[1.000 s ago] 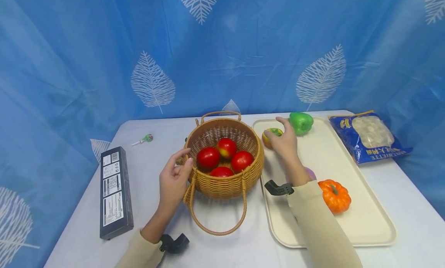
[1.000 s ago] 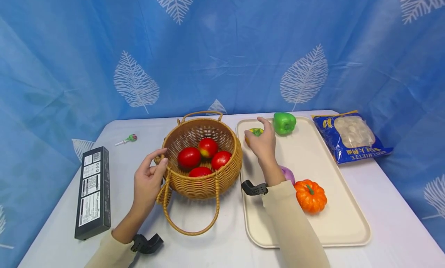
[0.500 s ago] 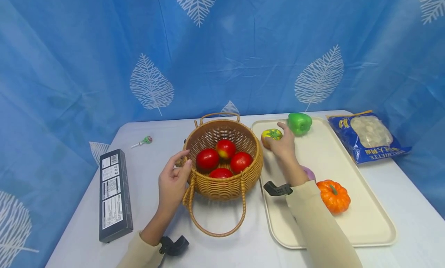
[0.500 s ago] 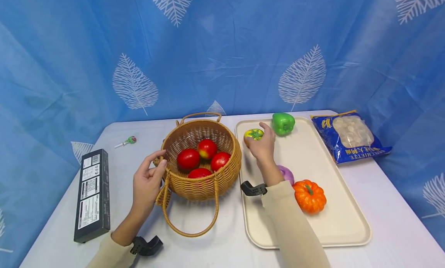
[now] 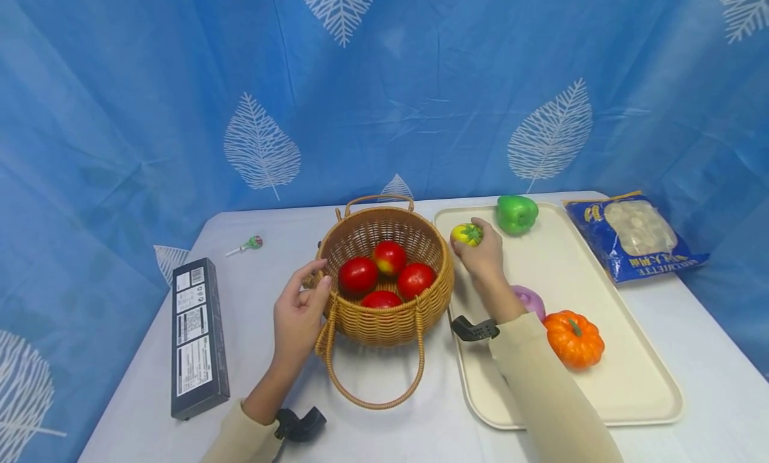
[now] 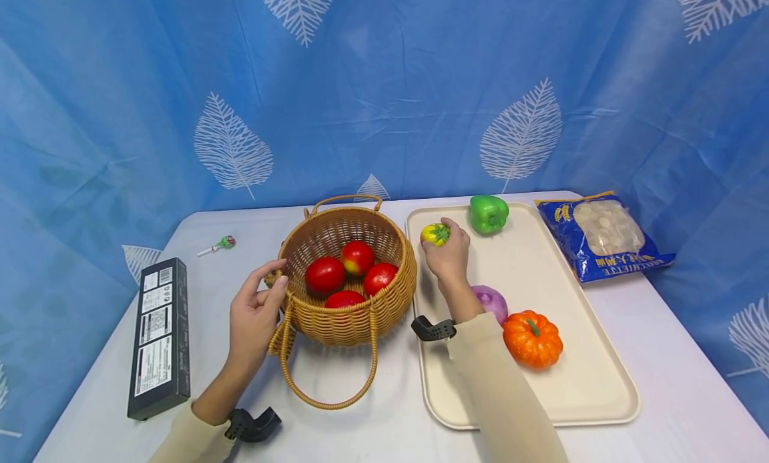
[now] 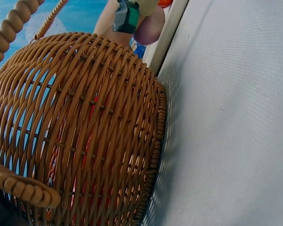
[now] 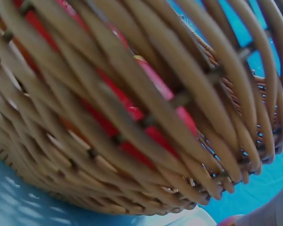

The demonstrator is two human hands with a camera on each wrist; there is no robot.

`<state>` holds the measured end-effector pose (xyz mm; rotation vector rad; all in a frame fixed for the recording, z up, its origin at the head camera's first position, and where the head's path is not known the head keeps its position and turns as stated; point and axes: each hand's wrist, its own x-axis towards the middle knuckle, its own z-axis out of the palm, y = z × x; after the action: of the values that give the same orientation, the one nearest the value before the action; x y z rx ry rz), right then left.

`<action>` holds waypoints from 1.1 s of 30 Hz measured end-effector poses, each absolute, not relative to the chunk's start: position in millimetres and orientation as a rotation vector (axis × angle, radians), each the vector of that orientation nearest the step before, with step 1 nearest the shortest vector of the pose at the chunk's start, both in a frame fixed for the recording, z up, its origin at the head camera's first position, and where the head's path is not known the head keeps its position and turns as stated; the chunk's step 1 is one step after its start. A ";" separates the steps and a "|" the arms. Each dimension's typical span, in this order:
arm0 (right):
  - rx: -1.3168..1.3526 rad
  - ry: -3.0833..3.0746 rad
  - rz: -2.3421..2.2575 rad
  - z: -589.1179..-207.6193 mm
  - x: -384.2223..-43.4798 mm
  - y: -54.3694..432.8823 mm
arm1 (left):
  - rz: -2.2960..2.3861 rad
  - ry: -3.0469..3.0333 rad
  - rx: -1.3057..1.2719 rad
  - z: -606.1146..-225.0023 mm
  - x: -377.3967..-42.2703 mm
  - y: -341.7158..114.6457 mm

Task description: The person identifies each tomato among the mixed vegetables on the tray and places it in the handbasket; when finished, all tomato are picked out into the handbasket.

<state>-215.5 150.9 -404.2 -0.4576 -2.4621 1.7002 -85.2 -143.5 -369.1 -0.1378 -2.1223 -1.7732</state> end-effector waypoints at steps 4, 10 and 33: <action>-0.408 -2.447 1.700 -401.3 -216.3 155.8 | -1.770 -2.126 -0.139 -369.8 -85.3 -143.5; -0.317 -2.426 1.696 -390.2 -216.9 160.8 | -1.763 -2.134 -0.132 -369.8 -85.0 -143.1; 0.092 -2.200 1.862 -328.6 -185.8 144.1 | -1.758 -2.127 -0.142 -368.4 -85.2 -143.3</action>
<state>-185.8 144.1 -328.6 0.0922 -2.1998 1.8620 -85.2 -143.3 -368.4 -0.1415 -2.1269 -1.7576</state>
